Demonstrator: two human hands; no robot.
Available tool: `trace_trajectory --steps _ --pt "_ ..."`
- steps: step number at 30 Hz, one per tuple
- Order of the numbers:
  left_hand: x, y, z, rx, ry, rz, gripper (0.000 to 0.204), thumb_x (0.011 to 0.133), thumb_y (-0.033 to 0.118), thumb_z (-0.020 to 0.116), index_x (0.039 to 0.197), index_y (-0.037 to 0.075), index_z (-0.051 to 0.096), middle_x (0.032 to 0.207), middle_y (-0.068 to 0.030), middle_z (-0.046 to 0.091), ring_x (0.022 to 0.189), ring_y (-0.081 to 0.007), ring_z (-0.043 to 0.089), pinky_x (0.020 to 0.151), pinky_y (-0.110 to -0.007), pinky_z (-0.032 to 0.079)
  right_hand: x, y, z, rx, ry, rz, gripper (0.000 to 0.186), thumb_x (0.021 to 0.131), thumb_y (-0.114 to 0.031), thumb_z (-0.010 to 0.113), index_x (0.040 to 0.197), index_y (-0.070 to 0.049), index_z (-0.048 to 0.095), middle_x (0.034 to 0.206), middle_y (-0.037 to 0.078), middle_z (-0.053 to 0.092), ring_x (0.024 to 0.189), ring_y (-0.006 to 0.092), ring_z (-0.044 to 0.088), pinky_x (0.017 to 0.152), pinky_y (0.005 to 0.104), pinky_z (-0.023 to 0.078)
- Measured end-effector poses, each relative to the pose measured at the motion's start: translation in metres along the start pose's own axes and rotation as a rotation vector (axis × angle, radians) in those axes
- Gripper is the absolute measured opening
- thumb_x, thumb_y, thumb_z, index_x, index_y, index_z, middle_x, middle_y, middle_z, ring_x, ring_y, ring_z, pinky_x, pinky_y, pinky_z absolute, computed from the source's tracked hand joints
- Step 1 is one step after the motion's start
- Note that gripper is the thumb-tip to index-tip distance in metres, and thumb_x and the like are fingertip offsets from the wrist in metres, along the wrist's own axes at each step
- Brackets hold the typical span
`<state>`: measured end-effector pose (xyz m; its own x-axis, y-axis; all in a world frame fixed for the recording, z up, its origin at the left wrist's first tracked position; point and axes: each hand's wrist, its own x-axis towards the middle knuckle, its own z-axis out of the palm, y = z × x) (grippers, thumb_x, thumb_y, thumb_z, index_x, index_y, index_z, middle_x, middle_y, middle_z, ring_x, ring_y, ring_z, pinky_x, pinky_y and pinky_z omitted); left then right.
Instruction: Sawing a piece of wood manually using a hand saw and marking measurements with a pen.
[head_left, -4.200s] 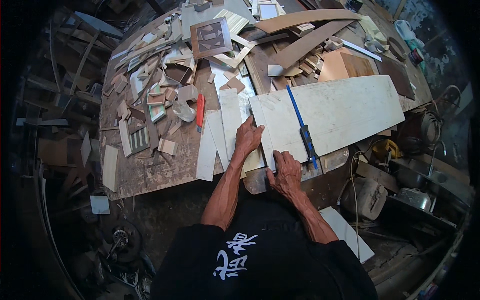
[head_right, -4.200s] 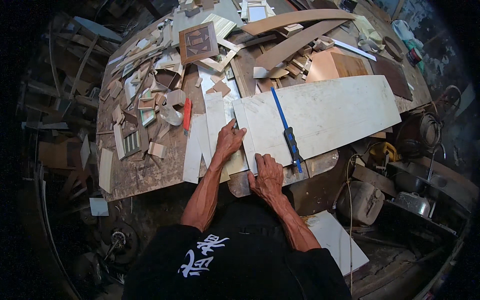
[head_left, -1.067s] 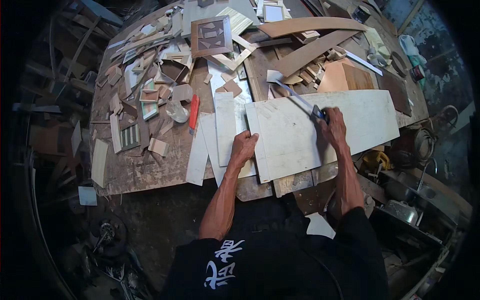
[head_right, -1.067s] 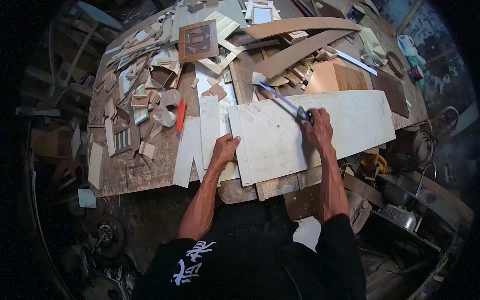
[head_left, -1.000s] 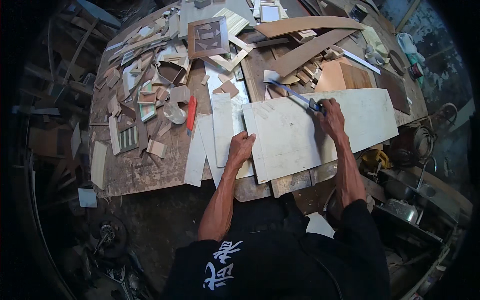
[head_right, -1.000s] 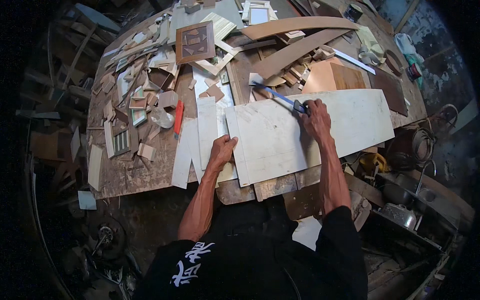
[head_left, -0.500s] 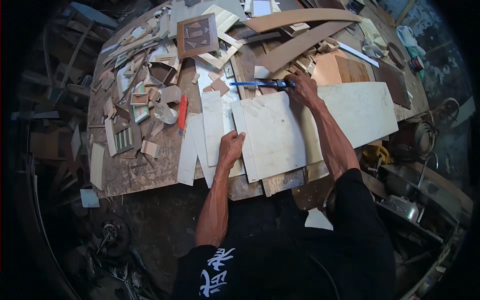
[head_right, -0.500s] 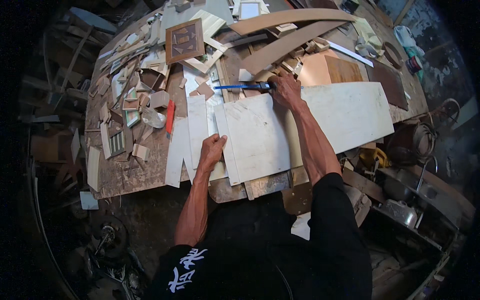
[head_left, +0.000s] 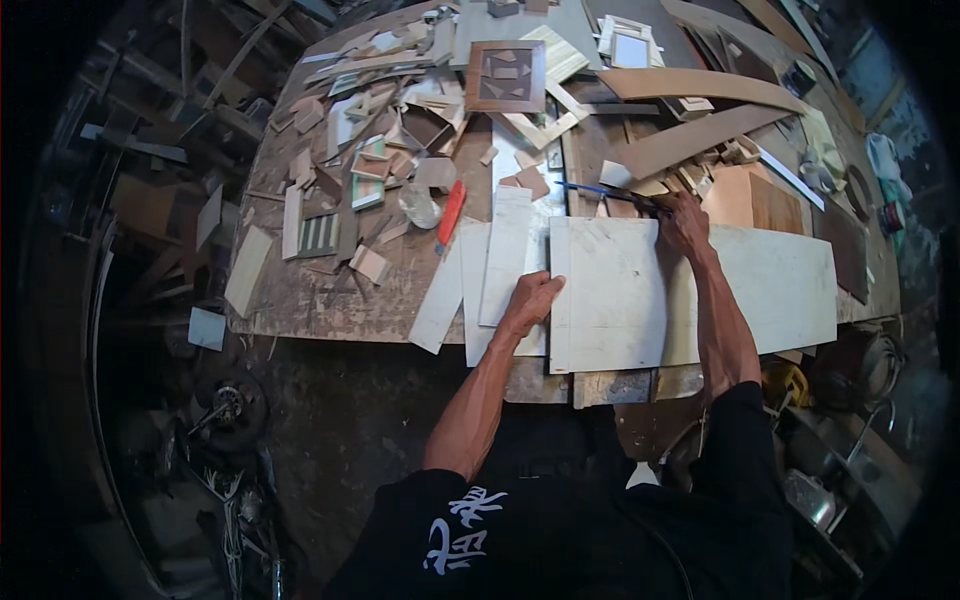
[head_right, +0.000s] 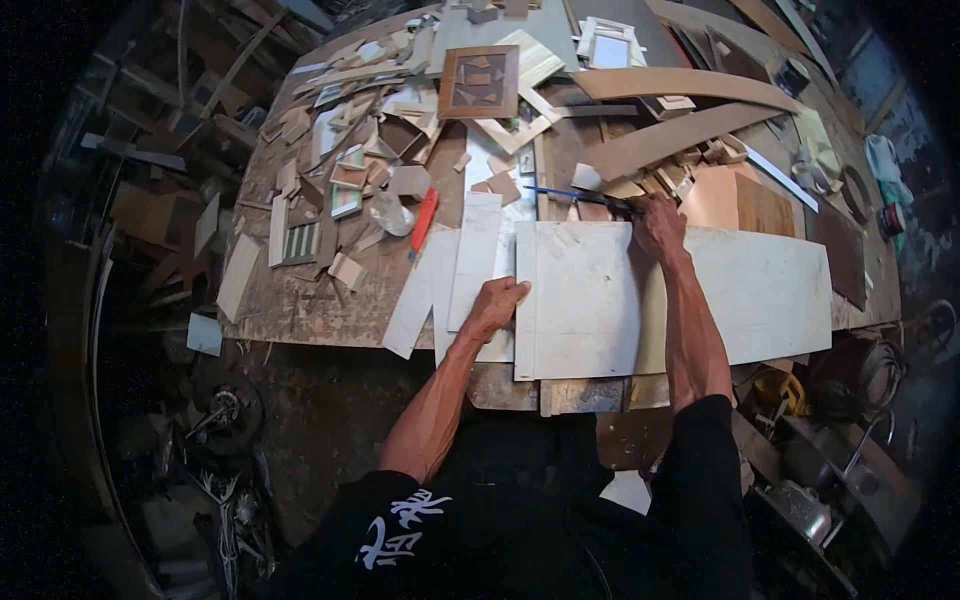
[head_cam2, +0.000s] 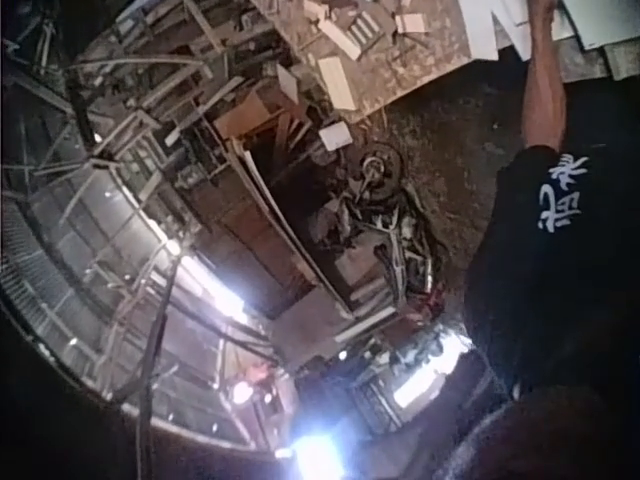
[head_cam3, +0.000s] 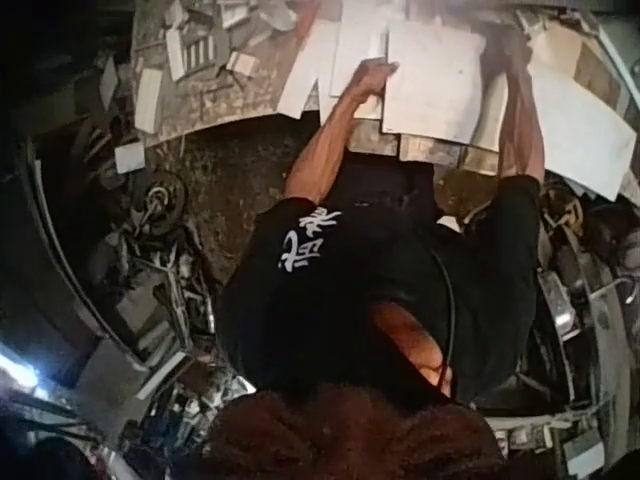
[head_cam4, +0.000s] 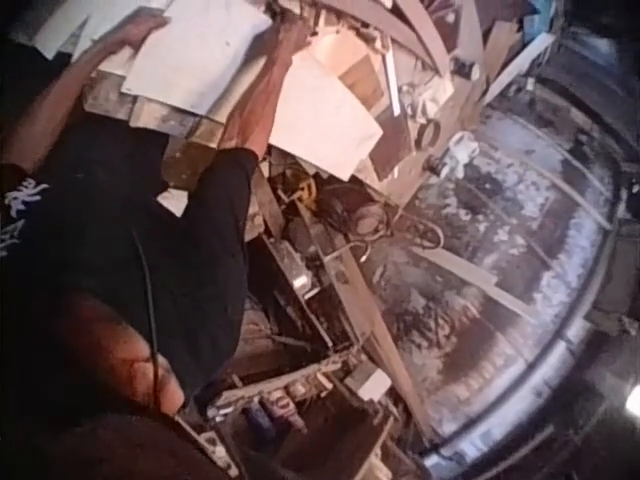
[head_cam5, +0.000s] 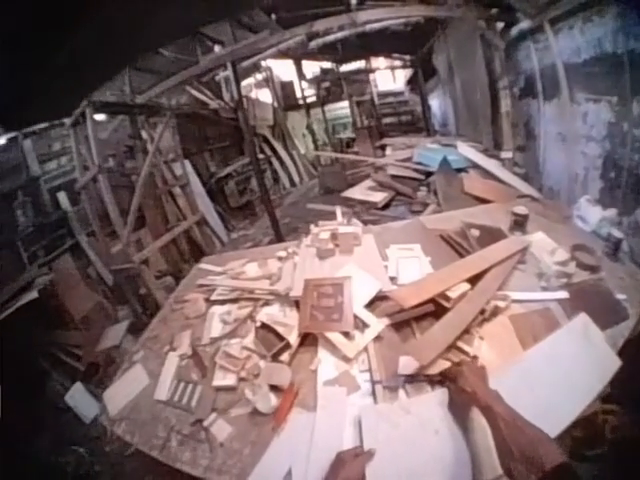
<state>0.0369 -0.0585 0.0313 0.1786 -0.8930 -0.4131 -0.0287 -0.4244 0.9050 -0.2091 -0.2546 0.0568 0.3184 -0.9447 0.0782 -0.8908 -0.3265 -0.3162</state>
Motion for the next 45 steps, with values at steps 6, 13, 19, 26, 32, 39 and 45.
trace_trajectory --steps 6,13,19,26,32,39,45 --pt "0.005 -0.006 0.001 0.094 0.006 0.166 0.035 0.084 0.024 0.060 0.059 0.002 0.049 0.055 0.0028 0.042 0.052 -0.0082 0.037 0.045 -0.029 0.031 -0.063 -0.019 -0.015 0.169 0.368 -0.054 0.030 0.078 -0.011 0.059 0.108 -0.009 0.063 0.105 0.012 0.060 0.104 0.0297 0.054 0.086 0.0385 0.046" --pt "0.002 0.018 -0.005 0.121 0.042 0.289 0.035 0.082 0.020 0.059 0.058 -0.002 0.048 0.050 -0.0020 0.042 0.051 -0.0100 0.037 0.047 -0.033 0.034 -0.212 -0.068 -0.063 0.690 0.523 0.275 0.019 0.091 -0.015 0.055 0.099 0.001 0.061 0.074 0.007 0.060 0.068 0.0122 0.056 0.059 0.0253 0.045" --pt "-0.011 0.087 0.001 -0.028 -0.008 0.210 0.028 0.075 0.018 0.056 0.055 -0.001 0.052 0.051 -0.0091 0.053 0.042 -0.0160 0.050 0.036 -0.033 0.042 -0.316 -0.088 -0.028 0.626 0.597 0.397 0.016 0.089 -0.016 0.058 0.086 -0.001 0.060 0.064 0.003 0.053 0.061 0.0093 0.046 0.056 0.0262 0.041" --pt "-0.004 0.149 -0.001 0.078 -0.080 0.218 0.028 0.073 0.020 0.056 0.064 -0.006 0.056 0.062 -0.0118 0.057 0.047 -0.0181 0.054 0.042 -0.033 0.046 -0.315 -0.121 -0.001 0.565 0.506 0.370 0.026 0.089 -0.024 0.057 0.085 0.001 0.057 0.070 0.015 0.059 0.062 0.0217 0.055 0.060 0.0357 0.044" --pt "-0.011 0.193 0.005 -0.088 -0.068 0.204 0.017 0.071 0.016 0.063 0.069 0.001 0.055 0.062 -0.0029 0.046 0.048 -0.0136 0.044 0.039 -0.029 0.041 -0.289 -0.117 0.005 0.356 0.296 0.542 0.028 0.087 -0.025 0.056 0.082 0.003 0.056 0.070 0.022 0.056 0.065 0.0325 0.057 0.060 0.0420 0.043" --pt "-0.019 0.214 0.012 -0.155 -0.133 0.260 0.016 0.073 0.014 0.062 0.073 0.002 0.052 0.064 -0.0039 0.045 0.049 -0.0127 0.042 0.041 -0.028 0.042 -0.239 -0.062 0.069 0.135 0.325 0.440 0.027 0.081 -0.026 0.057 0.078 0.001 0.057 0.068 0.021 0.056 0.066 0.0370 0.056 0.060 0.0441 0.044" --pt "-0.022 0.220 0.004 -0.085 -0.094 0.264 0.016 0.075 0.014 0.063 0.078 0.001 0.054 0.066 -0.0045 0.050 0.054 -0.0134 0.048 0.045 -0.029 0.046 -0.235 -0.059 0.056 0.110 0.436 0.421 0.032 0.072 -0.031 0.062 0.073 0.001 0.062 0.061 0.015 0.056 0.059 0.0278 0.057 0.054 0.0391 0.043"
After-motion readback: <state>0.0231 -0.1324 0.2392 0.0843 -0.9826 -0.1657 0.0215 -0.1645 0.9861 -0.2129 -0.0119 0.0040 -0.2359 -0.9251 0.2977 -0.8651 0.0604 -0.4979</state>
